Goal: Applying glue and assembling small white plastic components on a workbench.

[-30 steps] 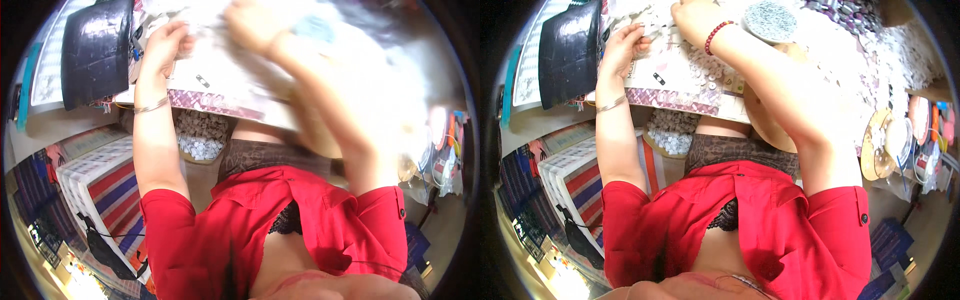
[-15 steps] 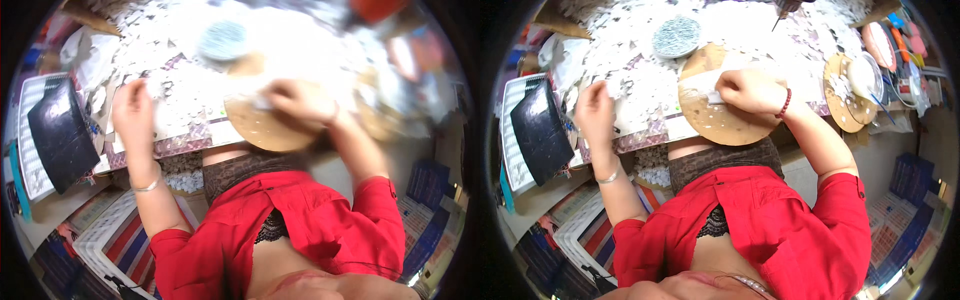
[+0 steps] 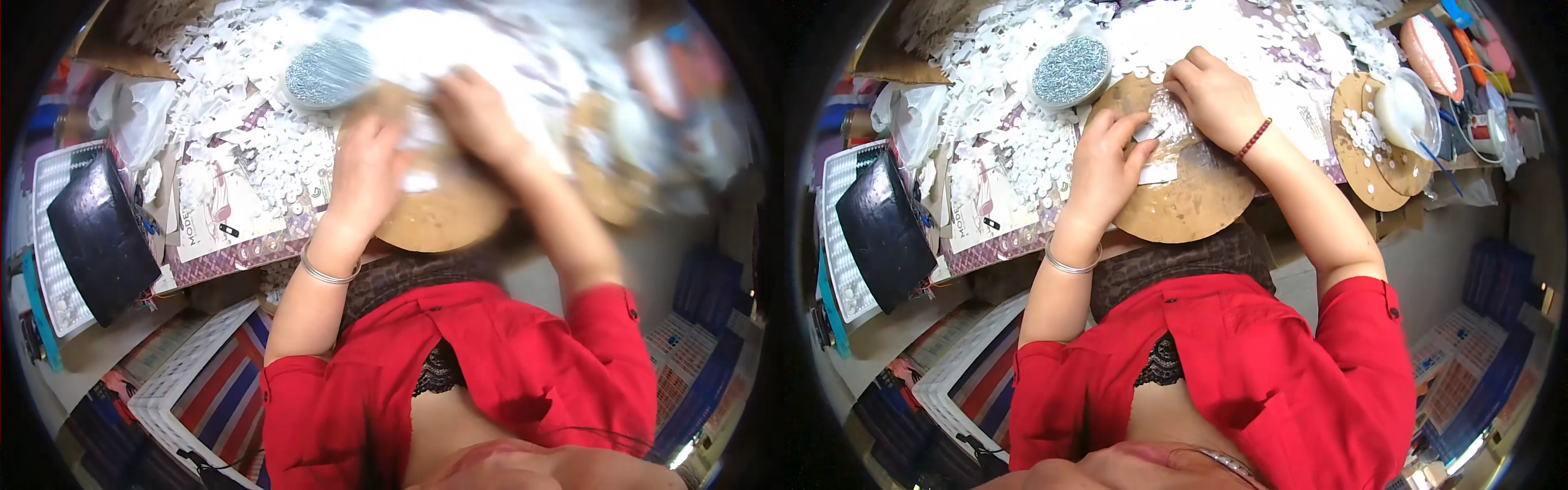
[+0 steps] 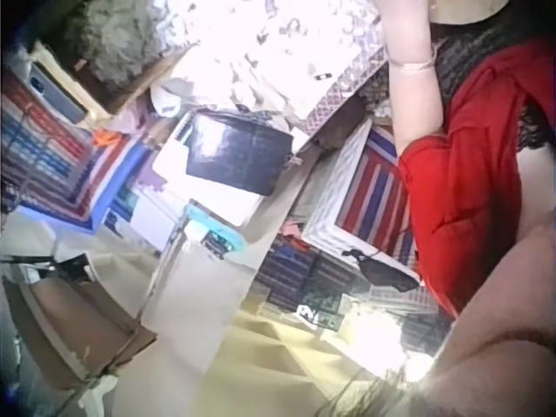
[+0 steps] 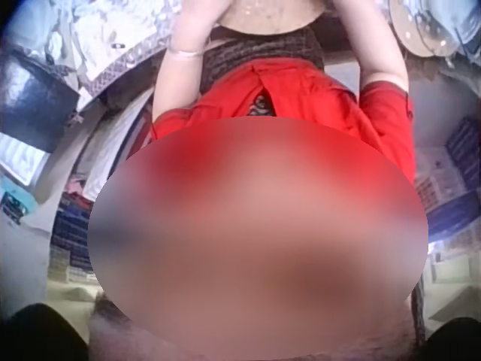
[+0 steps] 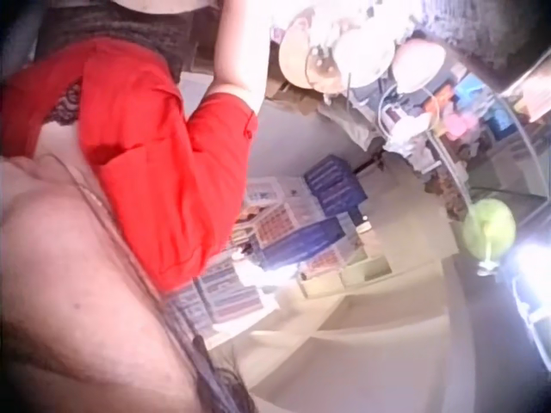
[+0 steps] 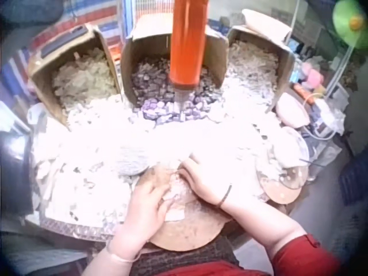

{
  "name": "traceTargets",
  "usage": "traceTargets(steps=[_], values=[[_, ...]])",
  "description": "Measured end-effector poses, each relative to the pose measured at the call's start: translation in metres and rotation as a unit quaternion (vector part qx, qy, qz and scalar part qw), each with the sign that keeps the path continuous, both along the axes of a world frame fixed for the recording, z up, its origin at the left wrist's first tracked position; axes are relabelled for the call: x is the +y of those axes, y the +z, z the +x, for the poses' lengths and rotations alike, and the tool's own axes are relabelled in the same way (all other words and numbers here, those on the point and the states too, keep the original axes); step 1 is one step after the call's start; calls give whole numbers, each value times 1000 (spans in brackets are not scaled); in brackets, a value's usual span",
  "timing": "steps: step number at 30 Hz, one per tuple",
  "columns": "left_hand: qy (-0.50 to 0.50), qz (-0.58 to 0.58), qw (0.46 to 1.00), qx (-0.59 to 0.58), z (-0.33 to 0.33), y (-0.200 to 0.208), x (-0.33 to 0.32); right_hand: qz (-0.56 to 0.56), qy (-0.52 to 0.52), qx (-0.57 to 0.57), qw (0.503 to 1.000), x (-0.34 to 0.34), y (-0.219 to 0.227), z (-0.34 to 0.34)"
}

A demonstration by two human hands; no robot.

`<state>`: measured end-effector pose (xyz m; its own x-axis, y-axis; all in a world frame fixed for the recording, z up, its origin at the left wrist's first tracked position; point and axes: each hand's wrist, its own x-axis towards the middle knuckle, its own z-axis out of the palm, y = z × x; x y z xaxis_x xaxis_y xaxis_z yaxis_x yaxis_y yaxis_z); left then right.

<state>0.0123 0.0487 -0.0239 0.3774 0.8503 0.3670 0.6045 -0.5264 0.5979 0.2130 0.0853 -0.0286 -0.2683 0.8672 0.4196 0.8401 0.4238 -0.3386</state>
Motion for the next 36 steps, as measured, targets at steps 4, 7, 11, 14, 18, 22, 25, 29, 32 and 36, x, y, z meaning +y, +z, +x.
traceTargets(steps=[4, 7, 11, 14, 18, 22, 25, 29, 32, 36], values=[[14, -44, 999, -11, -2, 0, -2, 38, 42, -20, 998, 14, 5, -4], [18, -63, 998, -26, -2, -1, 0, 73, 86, -65, 991, 35, 1, -5], [27, -75, 996, -51, -2, -6, -1, -30, 24, -22, 999, -2, 5, 0], [23, -44, 998, -48, -4, -9, -1, -57, 34, -19, 998, -33, 8, -3], [23, -58, 997, -38, -5, -7, -1, 3, 57, -15, 998, -45, 7, -9], [18, -48, 997, -50, -5, -9, 0, -23, 27, -24, 999, -43, 4, -10], [17, -52, 997, -53, -5, -9, 0, -22, 80, -53, 995, -53, 12, -11], [17, -52, 997, -54, -4, -8, 0, 15, 117, -46, 992, -57, 2, -7], [21, -50, 997, -64, -8, -9, 1, -90, 91, -5, 992, -24, 17, -4], [15, -136, 987, -88, -11, 21, -10, 22, 23, -65, 997, 25, 11, -25]])
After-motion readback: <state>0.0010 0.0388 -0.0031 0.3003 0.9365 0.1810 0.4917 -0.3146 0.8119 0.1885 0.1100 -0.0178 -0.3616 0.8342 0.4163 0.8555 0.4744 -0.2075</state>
